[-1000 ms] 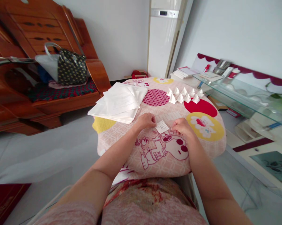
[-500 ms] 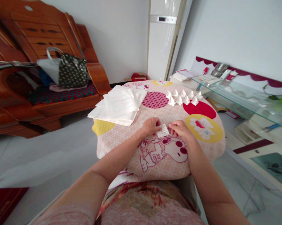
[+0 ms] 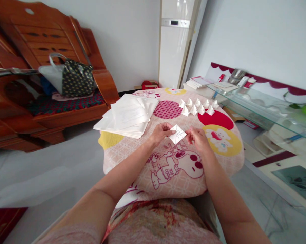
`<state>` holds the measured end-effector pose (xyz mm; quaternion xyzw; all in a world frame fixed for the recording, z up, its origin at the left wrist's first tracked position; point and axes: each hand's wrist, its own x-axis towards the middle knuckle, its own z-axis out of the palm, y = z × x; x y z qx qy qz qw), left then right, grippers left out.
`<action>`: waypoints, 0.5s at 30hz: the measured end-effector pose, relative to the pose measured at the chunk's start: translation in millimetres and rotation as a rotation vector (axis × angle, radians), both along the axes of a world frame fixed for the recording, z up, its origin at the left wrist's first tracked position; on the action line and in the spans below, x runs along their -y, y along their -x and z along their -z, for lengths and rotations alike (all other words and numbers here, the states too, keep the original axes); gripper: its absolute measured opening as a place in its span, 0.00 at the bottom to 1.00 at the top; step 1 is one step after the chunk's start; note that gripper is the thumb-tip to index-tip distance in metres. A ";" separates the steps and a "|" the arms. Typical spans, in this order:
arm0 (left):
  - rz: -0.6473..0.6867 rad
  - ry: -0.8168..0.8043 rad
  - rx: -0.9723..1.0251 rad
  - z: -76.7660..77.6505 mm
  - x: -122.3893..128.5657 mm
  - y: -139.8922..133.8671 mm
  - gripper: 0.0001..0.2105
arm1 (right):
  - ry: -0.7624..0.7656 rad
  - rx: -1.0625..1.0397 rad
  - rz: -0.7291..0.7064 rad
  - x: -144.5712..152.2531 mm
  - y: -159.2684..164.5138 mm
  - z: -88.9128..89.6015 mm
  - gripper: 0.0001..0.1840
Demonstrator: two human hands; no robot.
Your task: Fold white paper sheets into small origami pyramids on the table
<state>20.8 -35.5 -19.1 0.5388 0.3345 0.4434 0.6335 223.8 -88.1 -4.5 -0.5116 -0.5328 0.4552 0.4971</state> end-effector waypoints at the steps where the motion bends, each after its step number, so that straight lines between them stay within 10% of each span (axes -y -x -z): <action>1: -0.009 -0.006 0.001 -0.7 0.5 -0.2 0.17 | 0.005 0.008 -0.022 0.2 0.5 -0.2 0.30; 15: 0.127 -0.081 -0.309 -7.3 5.1 4.6 0.26 | 0.025 -0.056 0.038 -0.4 3.0 4.9 0.15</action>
